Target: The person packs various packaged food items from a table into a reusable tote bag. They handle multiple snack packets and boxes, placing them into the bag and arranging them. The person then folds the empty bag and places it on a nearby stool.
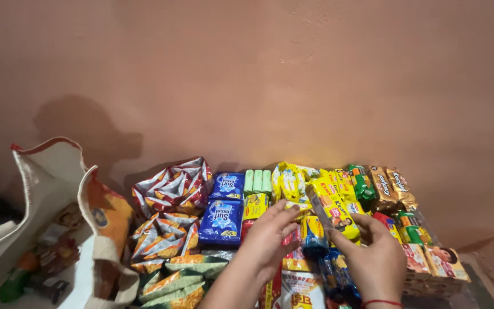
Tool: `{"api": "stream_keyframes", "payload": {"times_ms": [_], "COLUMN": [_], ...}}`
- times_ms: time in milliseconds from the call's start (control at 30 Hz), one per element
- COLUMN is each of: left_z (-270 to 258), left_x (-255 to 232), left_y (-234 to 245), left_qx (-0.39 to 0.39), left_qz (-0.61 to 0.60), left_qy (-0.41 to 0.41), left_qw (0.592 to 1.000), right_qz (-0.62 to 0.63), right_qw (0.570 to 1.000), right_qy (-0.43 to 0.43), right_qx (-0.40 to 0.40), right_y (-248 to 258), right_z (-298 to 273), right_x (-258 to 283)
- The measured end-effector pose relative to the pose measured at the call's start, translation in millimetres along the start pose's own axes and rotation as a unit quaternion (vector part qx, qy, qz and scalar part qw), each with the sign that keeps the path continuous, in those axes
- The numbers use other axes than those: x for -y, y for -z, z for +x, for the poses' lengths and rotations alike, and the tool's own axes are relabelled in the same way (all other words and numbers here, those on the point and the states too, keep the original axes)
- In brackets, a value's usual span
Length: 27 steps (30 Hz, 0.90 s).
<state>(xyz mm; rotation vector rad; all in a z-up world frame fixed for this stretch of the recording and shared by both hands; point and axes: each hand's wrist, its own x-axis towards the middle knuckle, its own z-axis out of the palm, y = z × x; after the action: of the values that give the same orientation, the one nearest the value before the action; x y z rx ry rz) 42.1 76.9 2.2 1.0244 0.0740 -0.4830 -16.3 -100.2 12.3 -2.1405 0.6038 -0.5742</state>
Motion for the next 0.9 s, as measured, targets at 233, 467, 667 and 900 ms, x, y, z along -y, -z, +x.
{"api": "stream_keyframes", "payload": {"times_ms": [233,467,667,900], "left_z": [13.6,19.3,32.4,57.5], "left_x": [7.8,9.5,-5.3,-22.5], "left_y": [1.5,2.6,6.5,2.6], "left_qx": [-0.018,-0.017,-0.023,-0.039], "left_qz": [0.012,-0.012,-0.011,0.007], "left_qy": [0.035,0.045,0.033,0.029], "left_qw": [0.999,0.999,0.999,0.999], "right_qz": [-0.010,-0.058,-0.090,-0.147], "right_qw": [0.999,0.997,0.990,0.984], "right_qy": [0.005,0.006,0.033,-0.006], "right_qx": [-0.033,-0.049,-0.103,-0.104], "right_y": [-3.0,-6.1,-2.2,-19.2], "right_z": [1.3,17.7,91.2,162.8], "right_x": [3.4,-1.2,-17.8,-25.8]}}
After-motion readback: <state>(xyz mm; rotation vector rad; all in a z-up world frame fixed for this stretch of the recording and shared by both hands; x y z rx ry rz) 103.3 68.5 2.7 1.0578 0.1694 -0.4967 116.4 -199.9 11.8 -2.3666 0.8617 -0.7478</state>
